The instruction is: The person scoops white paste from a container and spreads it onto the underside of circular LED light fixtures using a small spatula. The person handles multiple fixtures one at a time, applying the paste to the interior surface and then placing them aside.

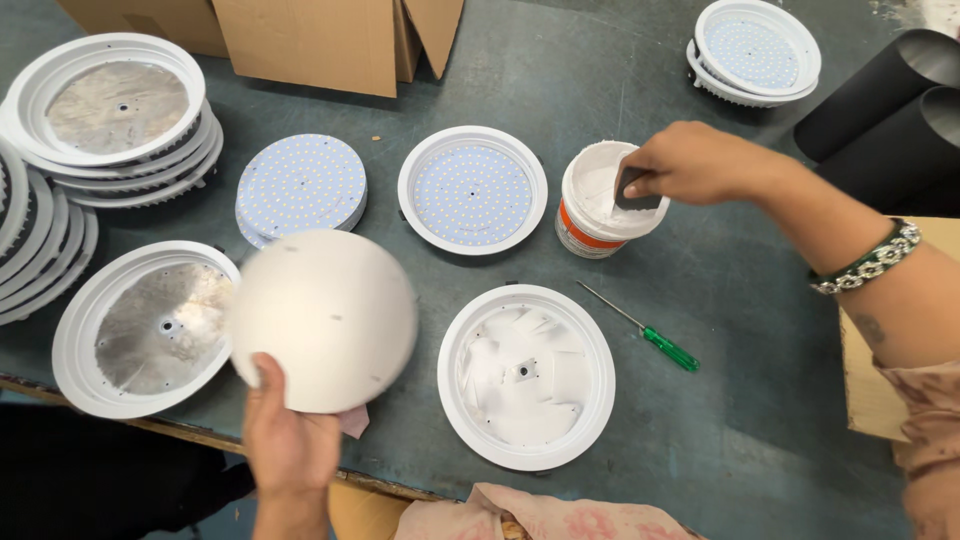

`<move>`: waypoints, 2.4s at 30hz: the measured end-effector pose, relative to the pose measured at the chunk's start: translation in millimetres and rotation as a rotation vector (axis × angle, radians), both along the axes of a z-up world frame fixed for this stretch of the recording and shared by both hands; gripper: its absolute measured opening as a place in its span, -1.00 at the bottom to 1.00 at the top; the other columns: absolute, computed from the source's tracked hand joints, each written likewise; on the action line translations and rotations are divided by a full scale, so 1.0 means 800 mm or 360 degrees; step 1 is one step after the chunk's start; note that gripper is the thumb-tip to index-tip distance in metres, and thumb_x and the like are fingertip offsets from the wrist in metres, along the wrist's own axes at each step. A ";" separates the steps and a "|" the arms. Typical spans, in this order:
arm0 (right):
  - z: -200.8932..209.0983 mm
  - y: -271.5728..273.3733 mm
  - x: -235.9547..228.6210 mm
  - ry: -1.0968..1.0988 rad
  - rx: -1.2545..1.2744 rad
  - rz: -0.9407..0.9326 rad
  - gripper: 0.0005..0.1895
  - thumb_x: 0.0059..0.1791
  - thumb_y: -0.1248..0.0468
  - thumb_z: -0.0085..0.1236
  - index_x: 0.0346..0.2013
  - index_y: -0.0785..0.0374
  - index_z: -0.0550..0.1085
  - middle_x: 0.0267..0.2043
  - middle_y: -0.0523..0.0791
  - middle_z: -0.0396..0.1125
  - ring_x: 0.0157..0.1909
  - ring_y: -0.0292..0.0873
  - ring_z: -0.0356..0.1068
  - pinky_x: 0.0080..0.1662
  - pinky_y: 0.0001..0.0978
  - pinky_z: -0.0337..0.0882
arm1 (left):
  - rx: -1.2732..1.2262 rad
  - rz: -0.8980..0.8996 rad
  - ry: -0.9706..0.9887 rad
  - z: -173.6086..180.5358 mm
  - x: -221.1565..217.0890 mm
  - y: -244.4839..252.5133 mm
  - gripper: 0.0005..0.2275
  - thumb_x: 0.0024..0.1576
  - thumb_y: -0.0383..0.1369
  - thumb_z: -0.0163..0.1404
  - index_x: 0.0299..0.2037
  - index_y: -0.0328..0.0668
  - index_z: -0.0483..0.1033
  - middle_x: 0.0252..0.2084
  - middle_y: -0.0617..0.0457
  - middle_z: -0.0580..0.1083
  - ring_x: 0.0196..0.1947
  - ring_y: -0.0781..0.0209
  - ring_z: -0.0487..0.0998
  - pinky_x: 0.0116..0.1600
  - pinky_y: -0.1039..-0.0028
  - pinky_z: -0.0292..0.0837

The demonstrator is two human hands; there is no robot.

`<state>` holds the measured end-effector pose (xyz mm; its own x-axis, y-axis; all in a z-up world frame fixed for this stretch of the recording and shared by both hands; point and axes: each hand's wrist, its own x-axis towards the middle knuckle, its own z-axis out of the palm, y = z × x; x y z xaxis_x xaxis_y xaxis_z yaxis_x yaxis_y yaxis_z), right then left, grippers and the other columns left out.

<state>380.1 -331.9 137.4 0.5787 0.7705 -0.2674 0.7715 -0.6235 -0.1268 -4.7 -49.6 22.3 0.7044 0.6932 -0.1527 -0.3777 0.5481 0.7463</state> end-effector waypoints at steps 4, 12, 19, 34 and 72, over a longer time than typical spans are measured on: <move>-0.011 -0.029 0.024 0.0571 0.0578 -0.0250 -0.71 -0.01 0.24 0.18 -0.04 0.29 0.60 -0.18 -0.03 0.58 -0.08 -0.10 0.54 0.01 -0.24 0.45 | -0.0458 -0.0401 0.0047 -0.007 0.026 -0.042 -0.51 0.28 -0.14 -0.16 0.35 -0.25 0.26 0.29 -0.06 0.40 0.23 0.04 0.45 0.29 0.08 0.33; -0.088 -0.072 0.047 0.0978 0.1653 -0.0509 -0.81 0.08 0.37 0.15 -0.05 0.41 0.55 -0.11 -0.05 0.52 -0.07 -0.21 0.51 0.10 -0.31 0.47 | -0.0884 -0.1051 -0.0019 -0.023 0.136 -0.137 -0.44 0.28 0.01 -0.27 0.37 -0.18 0.25 0.32 -0.05 0.40 0.30 0.03 0.41 0.33 0.15 0.29; -0.080 -0.078 0.028 0.0984 0.1969 -0.0368 -0.84 0.12 0.39 0.18 -0.03 0.40 0.54 -0.07 -0.05 0.50 -0.05 -0.18 0.50 0.12 -0.29 0.46 | -0.0876 -0.1077 0.0029 -0.030 0.171 -0.164 -0.45 0.29 0.04 -0.32 0.36 -0.13 0.25 0.30 -0.02 0.41 0.28 0.07 0.44 0.27 0.17 0.42; -0.032 -0.005 -0.174 -0.0571 0.1105 0.0100 -0.81 0.03 0.30 0.26 -0.06 0.12 0.64 -0.34 -0.15 0.51 -0.33 -0.05 0.35 -0.12 -0.20 0.39 | -0.0515 -0.0836 -0.0010 -0.009 0.133 -0.164 -0.42 0.25 0.05 -0.25 0.40 -0.10 0.18 0.28 0.00 0.40 0.24 0.13 0.47 0.21 0.24 0.49; -0.031 0.075 -0.274 -0.0536 0.1218 0.0411 -0.72 0.01 0.40 0.25 0.00 0.10 0.61 -0.26 -0.13 0.52 -0.28 -0.12 0.41 -0.06 -0.28 0.32 | -0.0175 -0.0849 -0.0254 -0.010 0.110 -0.159 -0.25 0.20 0.28 -0.39 0.46 -0.08 0.05 0.28 -0.07 0.34 0.20 0.13 0.47 0.11 0.22 0.56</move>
<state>160.9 -272.1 112.5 0.3165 0.7864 0.5305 0.9486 -0.2611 -0.1789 83.4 -176.5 14.6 0.9730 0.2210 -0.0671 -0.1304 0.7653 0.6304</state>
